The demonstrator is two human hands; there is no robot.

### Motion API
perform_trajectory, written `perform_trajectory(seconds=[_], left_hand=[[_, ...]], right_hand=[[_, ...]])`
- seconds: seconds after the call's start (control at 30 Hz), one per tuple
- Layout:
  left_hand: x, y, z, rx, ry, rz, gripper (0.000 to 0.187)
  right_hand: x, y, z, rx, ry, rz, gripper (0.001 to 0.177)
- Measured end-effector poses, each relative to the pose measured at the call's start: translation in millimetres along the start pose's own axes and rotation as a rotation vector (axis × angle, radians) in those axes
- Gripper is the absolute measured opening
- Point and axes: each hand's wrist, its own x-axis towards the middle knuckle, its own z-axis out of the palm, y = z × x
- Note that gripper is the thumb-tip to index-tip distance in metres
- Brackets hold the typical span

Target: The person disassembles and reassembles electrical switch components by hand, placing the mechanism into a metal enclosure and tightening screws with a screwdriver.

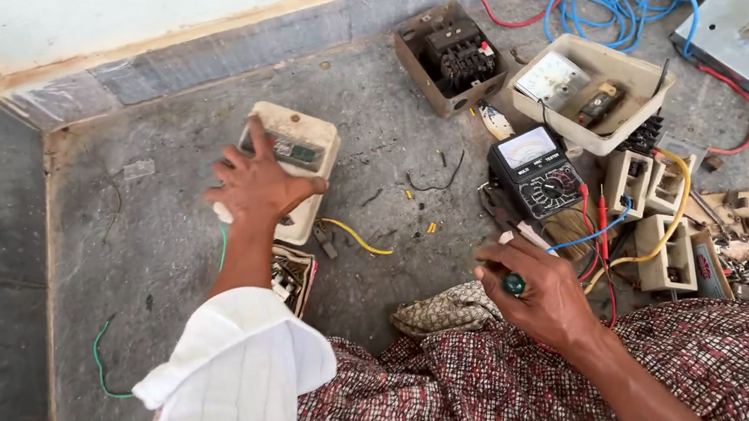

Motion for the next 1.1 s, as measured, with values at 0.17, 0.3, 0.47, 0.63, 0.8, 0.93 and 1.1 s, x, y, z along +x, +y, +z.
perform_trajectory(seconds=[0.17,0.3,0.47,0.63,0.8,0.93,1.1], left_hand=[[-24,25,13,-0.012,-0.044,0.087,0.145],[-69,61,29,-0.006,-0.140,0.182,0.145],[-119,96,48,-0.123,-0.149,0.159,0.141],[-133,101,35,-0.264,-0.213,0.065,0.143],[-131,79,14,-0.756,-0.109,-0.102,0.132],[-140,50,5,-1.083,-0.039,-0.126,0.133],[-166,22,5,-1.221,-0.064,-0.145,0.135]], right_hand=[[-5,-5,3,-0.017,0.038,-0.049,0.022],[-6,-5,7,-0.078,0.045,-0.051,0.018],[-13,0,7,-0.119,0.081,-0.113,0.018],[-26,-1,4,-0.128,0.162,-0.159,0.017],[-36,17,5,-0.224,0.144,-0.113,0.022],[-37,20,9,-0.266,0.113,-0.043,0.024],[-48,0,8,-0.285,0.142,-0.106,0.023]])
